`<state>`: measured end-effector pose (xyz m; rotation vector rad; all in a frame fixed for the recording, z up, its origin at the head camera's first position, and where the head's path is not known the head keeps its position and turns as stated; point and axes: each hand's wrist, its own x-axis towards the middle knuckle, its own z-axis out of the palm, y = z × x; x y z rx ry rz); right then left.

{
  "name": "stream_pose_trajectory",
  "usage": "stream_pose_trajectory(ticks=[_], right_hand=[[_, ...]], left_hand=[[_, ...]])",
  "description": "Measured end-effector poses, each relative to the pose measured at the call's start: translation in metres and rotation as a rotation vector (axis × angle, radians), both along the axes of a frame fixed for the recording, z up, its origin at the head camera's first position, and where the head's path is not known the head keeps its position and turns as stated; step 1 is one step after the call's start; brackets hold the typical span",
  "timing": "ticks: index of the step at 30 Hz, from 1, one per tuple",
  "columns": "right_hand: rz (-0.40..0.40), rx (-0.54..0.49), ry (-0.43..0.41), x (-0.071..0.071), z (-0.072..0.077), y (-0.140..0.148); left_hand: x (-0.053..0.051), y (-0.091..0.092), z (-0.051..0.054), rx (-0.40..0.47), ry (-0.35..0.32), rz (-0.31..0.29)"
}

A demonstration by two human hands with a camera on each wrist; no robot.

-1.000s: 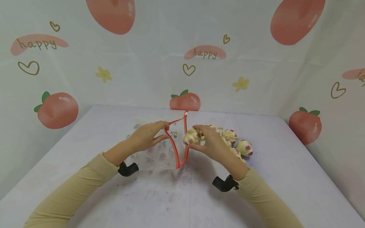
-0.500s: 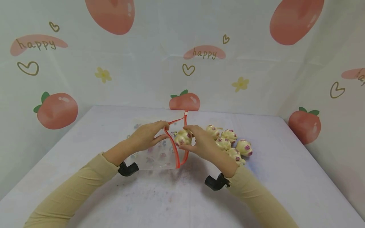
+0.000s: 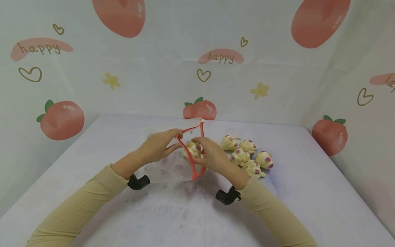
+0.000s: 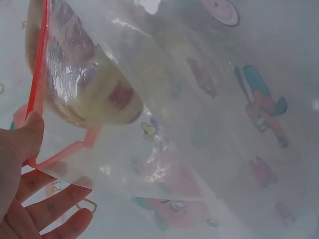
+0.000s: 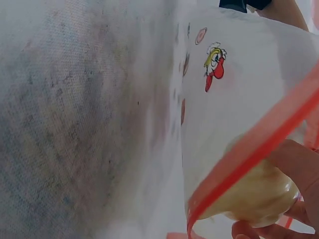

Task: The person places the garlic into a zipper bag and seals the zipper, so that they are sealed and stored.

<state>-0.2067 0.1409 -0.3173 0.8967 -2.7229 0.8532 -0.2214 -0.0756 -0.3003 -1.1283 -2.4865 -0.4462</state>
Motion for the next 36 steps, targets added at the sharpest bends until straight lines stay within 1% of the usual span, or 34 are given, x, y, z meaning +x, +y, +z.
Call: stream_pose_trajectory(ticks=[8,17,18,23,28,31,36], right_hand=[[-0.006,0.019,-0.03,-0.003,-0.001,-0.005],[0.032,-0.065,-0.162,-0.002,0.0,-0.006],[0.032,-0.069,-0.163,-0.002,0.0,-0.005],[0.02,-0.06,-0.112,-0.001,0.002,0.002],[0.006,-0.091,-0.058,0.002,0.005,0.013],[-0.011,-0.105,-0.038,0.003,0.006,0.02],[-0.056,-0.097,-0.005,0.003,0.008,0.033]], left_hand=[[0.001,0.0,0.003,0.016,0.02,0.006],[-0.001,-0.001,0.003,0.023,0.006,0.004],[-0.002,-0.001,0.003,0.026,0.0,0.006],[-0.002,-0.003,0.004,0.03,-0.034,0.017],[-0.002,-0.004,0.005,0.036,-0.051,0.022],[-0.002,-0.004,0.006,0.034,-0.056,0.026],[-0.002,-0.005,0.006,0.027,-0.056,0.028]])
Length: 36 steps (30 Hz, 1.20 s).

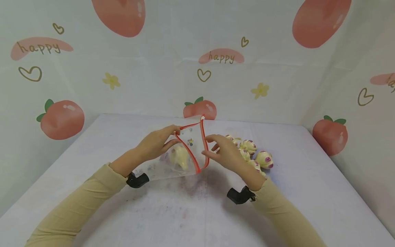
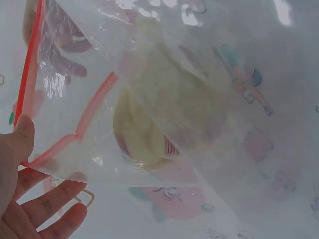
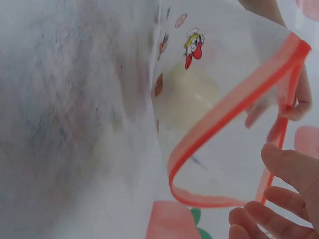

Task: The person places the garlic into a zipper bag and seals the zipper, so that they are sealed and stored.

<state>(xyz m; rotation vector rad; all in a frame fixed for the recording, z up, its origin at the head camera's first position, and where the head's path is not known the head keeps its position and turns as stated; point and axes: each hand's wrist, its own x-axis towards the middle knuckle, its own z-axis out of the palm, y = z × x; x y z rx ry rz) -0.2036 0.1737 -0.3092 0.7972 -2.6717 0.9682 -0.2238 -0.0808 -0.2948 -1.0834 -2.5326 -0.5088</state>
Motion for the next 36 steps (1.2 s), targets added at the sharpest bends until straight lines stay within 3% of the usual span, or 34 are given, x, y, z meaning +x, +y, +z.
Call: stream_pose_trajectory(ticks=[12,26,36], right_hand=[[-0.083,0.024,0.073,0.002,0.0,0.034],[-0.119,0.085,-0.044,0.006,0.001,0.073],[-0.076,0.139,-0.025,0.007,-0.003,0.104]], left_hand=[[0.001,-0.004,-0.002,0.0,-0.007,0.003],[0.001,-0.005,-0.004,0.01,-0.018,0.009],[0.0,-0.007,-0.006,0.011,-0.013,0.005]])
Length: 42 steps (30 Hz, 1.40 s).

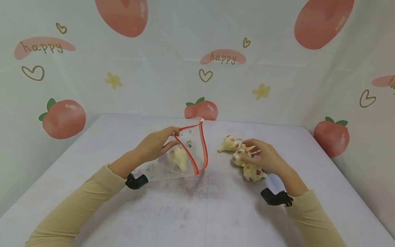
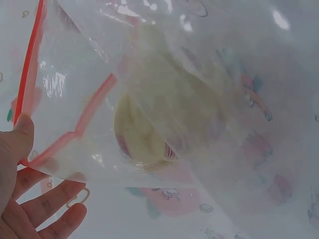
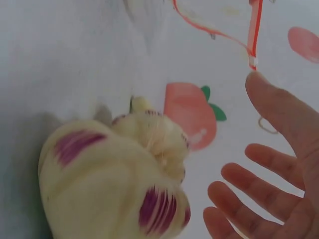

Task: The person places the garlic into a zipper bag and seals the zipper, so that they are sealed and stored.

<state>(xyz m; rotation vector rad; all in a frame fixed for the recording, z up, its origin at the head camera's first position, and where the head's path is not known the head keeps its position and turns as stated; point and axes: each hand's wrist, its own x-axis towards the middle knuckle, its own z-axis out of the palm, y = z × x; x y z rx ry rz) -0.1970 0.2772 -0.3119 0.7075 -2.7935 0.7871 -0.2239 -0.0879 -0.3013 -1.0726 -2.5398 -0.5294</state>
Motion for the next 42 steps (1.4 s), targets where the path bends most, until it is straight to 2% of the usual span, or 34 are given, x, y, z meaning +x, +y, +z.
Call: stream_pose_trajectory(ticks=[10,16,22,30,42], right_hand=[[0.002,0.009,-0.155,0.004,-0.002,0.021],[0.013,0.039,-0.199,0.009,-0.004,0.03],[0.046,0.017,-0.255,0.012,-0.008,0.034],[0.048,0.054,-0.267,0.013,-0.013,0.032],[0.071,0.084,-0.214,0.011,-0.018,0.031]], left_hand=[[0.002,-0.001,0.0,0.0,-0.001,0.002],[0.002,0.0,0.0,-0.002,-0.003,0.004],[0.003,0.0,0.001,-0.011,0.0,0.007],[0.003,0.0,0.001,-0.011,-0.003,0.008],[0.003,-0.001,-0.001,-0.013,0.022,-0.009]])
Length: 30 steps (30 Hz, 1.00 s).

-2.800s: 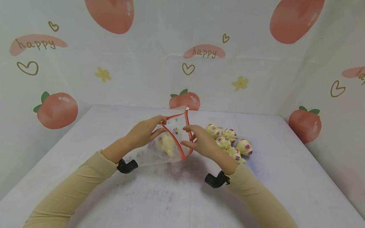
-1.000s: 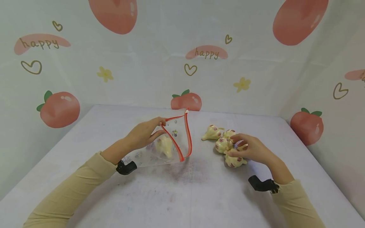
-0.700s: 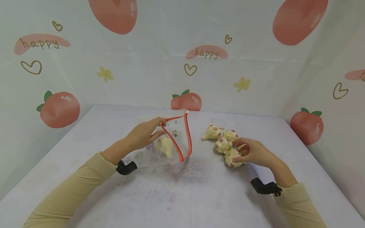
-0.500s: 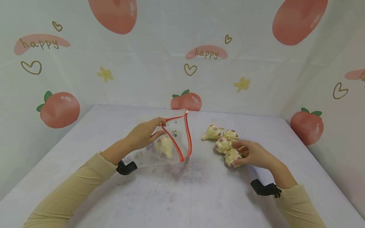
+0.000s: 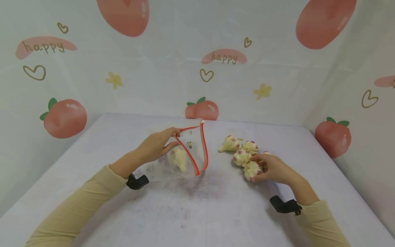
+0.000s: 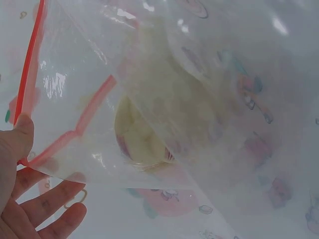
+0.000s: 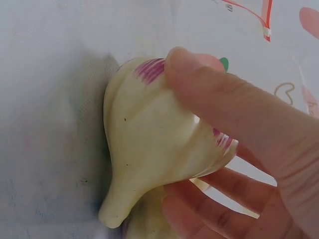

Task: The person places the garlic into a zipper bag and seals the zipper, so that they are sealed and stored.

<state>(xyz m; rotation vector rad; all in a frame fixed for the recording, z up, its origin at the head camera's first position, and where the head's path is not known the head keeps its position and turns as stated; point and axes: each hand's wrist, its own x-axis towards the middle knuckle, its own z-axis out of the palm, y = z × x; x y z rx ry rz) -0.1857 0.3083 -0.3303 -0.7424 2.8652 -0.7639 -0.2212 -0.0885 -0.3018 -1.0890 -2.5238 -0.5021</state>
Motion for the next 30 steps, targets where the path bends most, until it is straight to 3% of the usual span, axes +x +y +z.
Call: stream_pose_trajectory(ticks=[14,30], right_hand=[[-0.022,0.023,-0.014,0.001,0.003,-0.003],[0.01,0.007,0.051,0.007,0.018,-0.007]], left_hand=[[-0.002,0.0,-0.001,-0.003,-0.006,-0.004],[-0.001,0.0,0.0,0.002,-0.008,0.0]])
